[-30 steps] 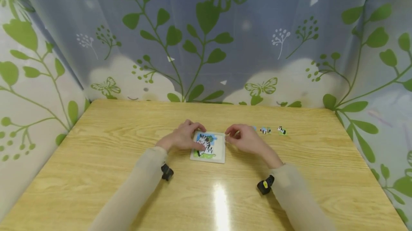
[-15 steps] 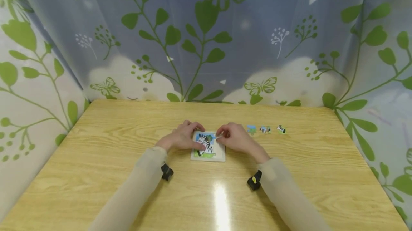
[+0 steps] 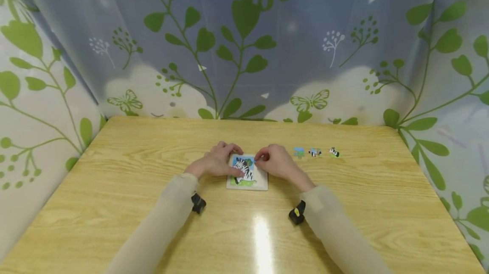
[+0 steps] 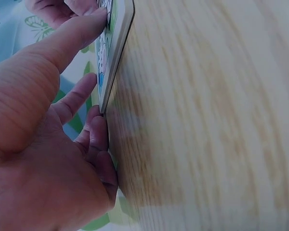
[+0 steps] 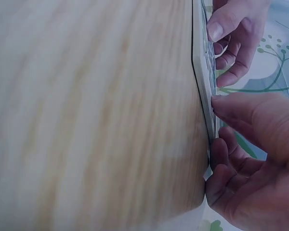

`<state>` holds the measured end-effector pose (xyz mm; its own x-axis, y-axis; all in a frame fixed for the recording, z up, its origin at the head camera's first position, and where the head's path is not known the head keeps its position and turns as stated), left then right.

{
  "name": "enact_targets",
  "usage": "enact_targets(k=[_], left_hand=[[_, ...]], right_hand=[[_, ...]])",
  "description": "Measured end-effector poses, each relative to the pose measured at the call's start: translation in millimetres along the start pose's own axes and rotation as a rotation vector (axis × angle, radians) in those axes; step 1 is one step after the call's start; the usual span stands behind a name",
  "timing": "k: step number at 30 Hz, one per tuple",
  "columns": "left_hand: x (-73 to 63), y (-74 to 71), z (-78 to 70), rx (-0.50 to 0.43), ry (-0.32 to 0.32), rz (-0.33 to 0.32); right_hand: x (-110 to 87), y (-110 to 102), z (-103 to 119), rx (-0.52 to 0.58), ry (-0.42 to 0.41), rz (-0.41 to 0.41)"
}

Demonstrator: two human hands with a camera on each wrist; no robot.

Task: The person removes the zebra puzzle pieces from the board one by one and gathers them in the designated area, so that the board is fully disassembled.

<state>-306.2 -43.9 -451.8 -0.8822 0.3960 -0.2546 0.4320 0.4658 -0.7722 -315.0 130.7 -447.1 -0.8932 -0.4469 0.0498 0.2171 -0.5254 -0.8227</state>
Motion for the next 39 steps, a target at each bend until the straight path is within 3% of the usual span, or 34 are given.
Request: enact_targets(k=[14, 30, 39], left_hand=[[-1.2, -0.7, -2.1, -0.024, 0.003, -0.005], [-0.5, -1.0, -1.4, -0.013, 0.008, -0.006], [-0.2, -0.4, 0.0, -0.012, 0.008, -0.003]], right_hand=[[2.7, 5.3, 0.6, 0.052, 0.055, 0.053], [-1.1, 4.8, -2.9, 0.17, 0.101, 0.055], [-3.2, 2.9, -3.1, 0.182, 0.107, 0.025]])
Point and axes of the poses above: each hand's wrist, its own x-axis towards the middle knuckle, its own y-axis out of the palm, z = x × y, the point moved 7 cm from there along x, towards the middle knuckle, and after that the axes turned 3 degrees about -x, right-handed, at the moved point
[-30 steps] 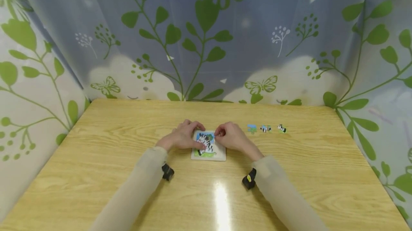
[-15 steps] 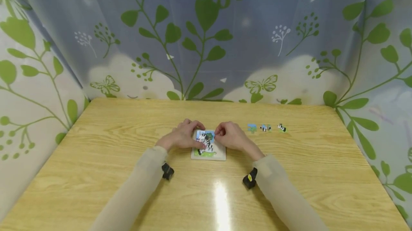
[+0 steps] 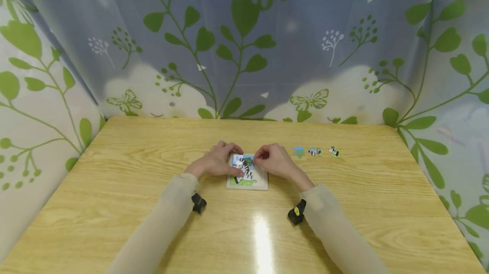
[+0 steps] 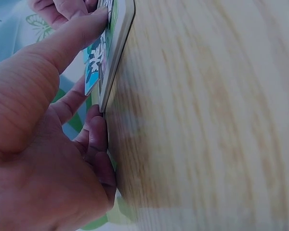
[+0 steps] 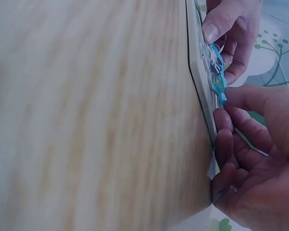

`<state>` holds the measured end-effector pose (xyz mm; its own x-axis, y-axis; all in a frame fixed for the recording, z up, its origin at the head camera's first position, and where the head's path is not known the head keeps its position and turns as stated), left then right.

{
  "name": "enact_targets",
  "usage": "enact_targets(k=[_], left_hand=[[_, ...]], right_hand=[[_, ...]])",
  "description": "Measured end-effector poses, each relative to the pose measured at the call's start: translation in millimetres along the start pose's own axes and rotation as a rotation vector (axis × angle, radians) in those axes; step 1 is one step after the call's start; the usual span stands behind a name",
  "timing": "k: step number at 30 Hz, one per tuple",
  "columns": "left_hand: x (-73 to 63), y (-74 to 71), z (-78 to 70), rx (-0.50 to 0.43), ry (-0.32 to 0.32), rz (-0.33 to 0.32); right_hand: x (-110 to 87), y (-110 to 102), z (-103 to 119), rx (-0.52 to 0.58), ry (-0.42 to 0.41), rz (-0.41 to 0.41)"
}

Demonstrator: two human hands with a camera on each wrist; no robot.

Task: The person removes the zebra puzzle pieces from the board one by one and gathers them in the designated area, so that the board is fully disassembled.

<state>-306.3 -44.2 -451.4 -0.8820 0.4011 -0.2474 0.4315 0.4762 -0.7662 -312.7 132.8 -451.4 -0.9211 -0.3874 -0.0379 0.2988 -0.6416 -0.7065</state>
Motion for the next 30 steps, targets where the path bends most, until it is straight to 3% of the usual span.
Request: enact_targets(k=[30], left_hand=[[-2.4, 0.3, -0.4, 0.001, 0.016, -0.047]], right_hand=[[2.6, 3.6, 1.9, 0.017, 0.02, -0.03]])
Point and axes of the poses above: each hand's wrist, its own x-axis towards the middle knuckle, its own y-axis out of the palm, z = x × y, the point moved 7 cm from there along x, towards the middle knuckle, and after that the axes turned 3 degrees about -x, right-handed, at the moved point
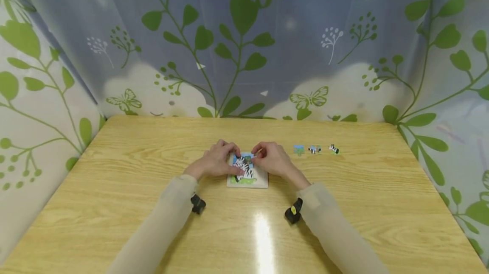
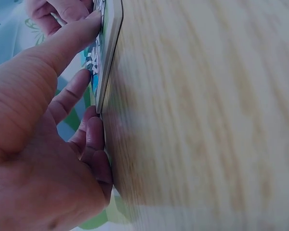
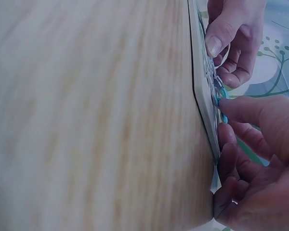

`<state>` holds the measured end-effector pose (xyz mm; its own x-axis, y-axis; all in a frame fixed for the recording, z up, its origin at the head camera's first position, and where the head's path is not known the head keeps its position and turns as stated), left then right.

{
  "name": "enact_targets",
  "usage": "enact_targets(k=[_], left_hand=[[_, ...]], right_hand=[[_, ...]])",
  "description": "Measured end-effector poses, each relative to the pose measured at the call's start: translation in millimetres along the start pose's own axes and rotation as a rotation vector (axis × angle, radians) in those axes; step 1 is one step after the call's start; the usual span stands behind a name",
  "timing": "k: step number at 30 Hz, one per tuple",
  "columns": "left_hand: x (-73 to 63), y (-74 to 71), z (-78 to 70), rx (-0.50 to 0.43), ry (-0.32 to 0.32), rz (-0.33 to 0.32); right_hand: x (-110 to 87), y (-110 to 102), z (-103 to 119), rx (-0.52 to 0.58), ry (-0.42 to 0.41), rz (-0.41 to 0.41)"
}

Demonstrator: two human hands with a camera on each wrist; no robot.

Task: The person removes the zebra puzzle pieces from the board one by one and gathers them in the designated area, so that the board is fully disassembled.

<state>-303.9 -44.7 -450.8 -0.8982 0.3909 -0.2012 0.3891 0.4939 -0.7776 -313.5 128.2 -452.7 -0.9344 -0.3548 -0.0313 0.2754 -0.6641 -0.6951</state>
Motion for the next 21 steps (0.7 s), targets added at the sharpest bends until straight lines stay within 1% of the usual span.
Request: enact_targets(k=[5, 15, 21], left_hand=[[0.6, -0.4, -0.4, 0.016, -0.007, 0.002], [0.4, 0.2, 0.0, 0.023, -0.014, 0.016], [1.9, 1.7, 1.4, 0.028, -0.024, 0.019]], right_hand=[[-1.1, -0.2, -0.3, 0.009, 0.005, -0.001], [-4.3, -0.2, -0.2, 0.068, -0.02, 0.005], [-4.2, -0.4, -0.5, 0.08, -0.008, 0.0]])
Point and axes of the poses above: each hand's wrist, its own x-axis towards the middle knuckle, its own y-axis out of the palm, z = x × y, the point moved 7 cm from there along x, towards the middle knuckle, and after that the axes turned 3 degrees about -x, right-handed, at the moved point
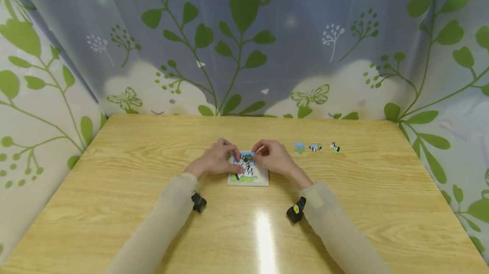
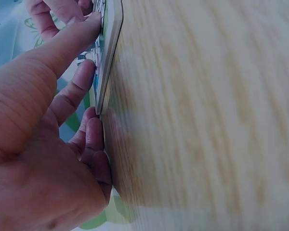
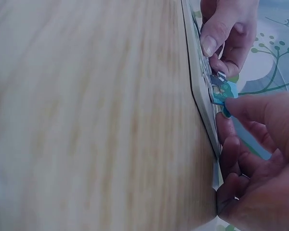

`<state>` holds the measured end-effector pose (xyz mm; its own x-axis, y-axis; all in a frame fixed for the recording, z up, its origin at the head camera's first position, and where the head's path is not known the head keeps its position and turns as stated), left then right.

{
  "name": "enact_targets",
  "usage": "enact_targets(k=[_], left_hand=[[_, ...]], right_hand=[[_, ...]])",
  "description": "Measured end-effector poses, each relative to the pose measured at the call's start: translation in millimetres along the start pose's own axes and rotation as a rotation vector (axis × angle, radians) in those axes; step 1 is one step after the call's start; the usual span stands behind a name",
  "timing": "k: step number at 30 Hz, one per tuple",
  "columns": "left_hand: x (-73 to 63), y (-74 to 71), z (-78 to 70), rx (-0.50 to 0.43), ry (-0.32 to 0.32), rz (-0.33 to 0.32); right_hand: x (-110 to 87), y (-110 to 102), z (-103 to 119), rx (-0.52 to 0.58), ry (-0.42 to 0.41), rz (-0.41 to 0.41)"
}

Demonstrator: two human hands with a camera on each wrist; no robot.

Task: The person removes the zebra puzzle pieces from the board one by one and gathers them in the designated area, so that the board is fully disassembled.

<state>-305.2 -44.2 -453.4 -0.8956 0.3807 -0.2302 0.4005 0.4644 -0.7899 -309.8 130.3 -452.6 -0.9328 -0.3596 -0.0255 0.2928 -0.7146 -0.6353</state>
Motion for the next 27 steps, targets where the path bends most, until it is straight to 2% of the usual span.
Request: enact_targets(k=[11, 20, 27], left_hand=[[1.0, 2.6, 2.0, -0.03, -0.028, -0.005], [-1.9, 1.1, -0.6, -0.036, -0.048, -0.014], [-2.6, -0.2, -3.9, -0.017, -0.068, -0.016]], right_hand=[[1.1, 1.6, -5.4, -0.003, 0.053, -0.011], [-0.9, 1.7, -2.0, 0.043, 0.031, -0.011], [-0.9, 1.0, -0.6, 0.031, 0.03, -0.012]])
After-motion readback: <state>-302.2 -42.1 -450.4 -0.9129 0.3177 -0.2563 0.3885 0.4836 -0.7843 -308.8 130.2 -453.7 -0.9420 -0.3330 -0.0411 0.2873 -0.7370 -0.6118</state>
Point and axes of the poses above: each hand's wrist, its own x-axis towards the middle knuckle, its own y-axis out of the palm, z = x × y, the point moved 7 cm from there along x, towards the middle knuckle, and after that the axes turned 3 degrees about -x, right-handed, at the moved point
